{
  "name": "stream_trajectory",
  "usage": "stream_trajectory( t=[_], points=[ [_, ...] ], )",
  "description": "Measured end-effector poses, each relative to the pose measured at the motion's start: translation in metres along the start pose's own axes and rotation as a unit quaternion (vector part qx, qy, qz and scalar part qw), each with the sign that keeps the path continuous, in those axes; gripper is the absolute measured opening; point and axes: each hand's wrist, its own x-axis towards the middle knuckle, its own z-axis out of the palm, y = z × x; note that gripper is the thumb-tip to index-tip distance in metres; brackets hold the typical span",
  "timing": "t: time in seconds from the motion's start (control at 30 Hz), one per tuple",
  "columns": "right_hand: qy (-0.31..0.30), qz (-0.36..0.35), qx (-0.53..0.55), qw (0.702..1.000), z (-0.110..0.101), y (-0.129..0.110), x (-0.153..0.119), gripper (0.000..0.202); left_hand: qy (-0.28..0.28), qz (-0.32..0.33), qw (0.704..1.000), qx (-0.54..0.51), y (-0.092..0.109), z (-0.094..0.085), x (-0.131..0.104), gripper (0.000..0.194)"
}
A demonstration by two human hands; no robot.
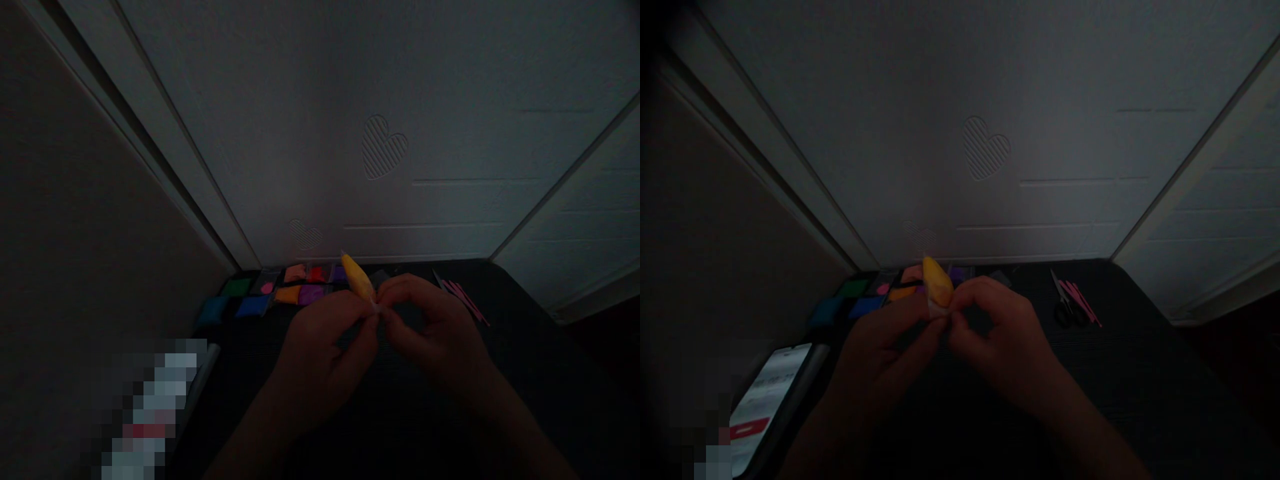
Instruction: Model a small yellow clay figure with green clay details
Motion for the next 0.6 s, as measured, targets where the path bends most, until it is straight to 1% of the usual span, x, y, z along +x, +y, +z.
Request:
stream_trajectory(
  t=[0.17, 0.37, 0.47, 0.6],
  points=[
    [-0.019, 0.022, 0.031, 0.999, -0.0002, -0.0009, -0.0005, 0.010, 0.007, 0.019, 1.000, -0.011, -0.0011, -0.0022, -0.0010, 0.010],
    [-0.040, 0.036, 0.051, 0.997, -0.0014, -0.0024, -0.0020, 0.010, -0.041, 0.003, 0.998, -0.037, -0.0012, -0.0058, -0.0031, 0.013],
    [-0.036, 0.033, 0.061, 0.997, -0.0005, -0.0023, -0.0026, 0.011, -0.044, -0.008, 0.998, -0.050, -0.0006, -0.0064, -0.0035, 0.014],
    [-0.036, 0.047, 0.067, 0.996, 0.0004, -0.0018, -0.0034, 0.010, -0.043, -0.007, 0.997, -0.062, 0.0000, -0.0066, -0.0029, 0.013]
  ],
)
